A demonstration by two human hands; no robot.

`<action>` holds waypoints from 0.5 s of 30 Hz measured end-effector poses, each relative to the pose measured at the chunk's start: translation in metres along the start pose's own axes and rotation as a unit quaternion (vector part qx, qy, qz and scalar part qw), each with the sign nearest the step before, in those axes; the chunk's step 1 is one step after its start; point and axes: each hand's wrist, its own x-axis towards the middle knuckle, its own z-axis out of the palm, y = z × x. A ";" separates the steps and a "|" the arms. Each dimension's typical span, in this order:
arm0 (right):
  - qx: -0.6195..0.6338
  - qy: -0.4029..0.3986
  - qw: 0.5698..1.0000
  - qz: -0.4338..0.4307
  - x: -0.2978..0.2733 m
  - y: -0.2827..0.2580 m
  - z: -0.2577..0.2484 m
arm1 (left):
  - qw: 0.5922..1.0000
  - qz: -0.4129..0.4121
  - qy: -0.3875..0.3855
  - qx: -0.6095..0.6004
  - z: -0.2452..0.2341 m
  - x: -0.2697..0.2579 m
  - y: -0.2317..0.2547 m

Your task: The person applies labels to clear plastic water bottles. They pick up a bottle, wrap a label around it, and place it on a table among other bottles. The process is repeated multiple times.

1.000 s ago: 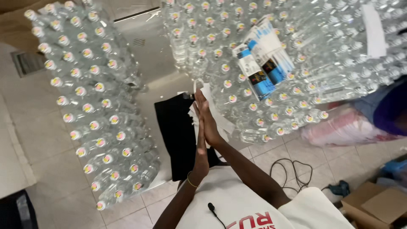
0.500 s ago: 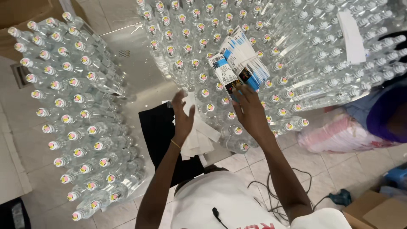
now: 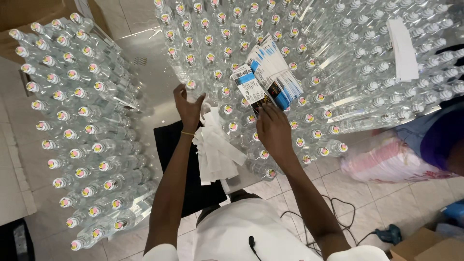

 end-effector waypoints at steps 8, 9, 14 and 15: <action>0.144 0.177 0.972 0.056 -0.005 -0.028 -0.059 | 0.984 0.019 0.129 -0.124 -0.120 -0.083 0.036; 0.149 0.173 0.972 0.053 -0.009 -0.044 -0.068 | 0.984 0.017 0.134 -0.120 -0.131 -0.100 0.050; 0.386 0.071 0.891 0.227 -0.038 -0.119 -0.096 | 0.959 -0.246 0.112 -0.082 -0.164 -0.185 0.071; 0.387 0.069 0.891 0.227 -0.043 -0.132 -0.091 | 0.959 -0.247 0.113 -0.081 -0.164 -0.197 0.056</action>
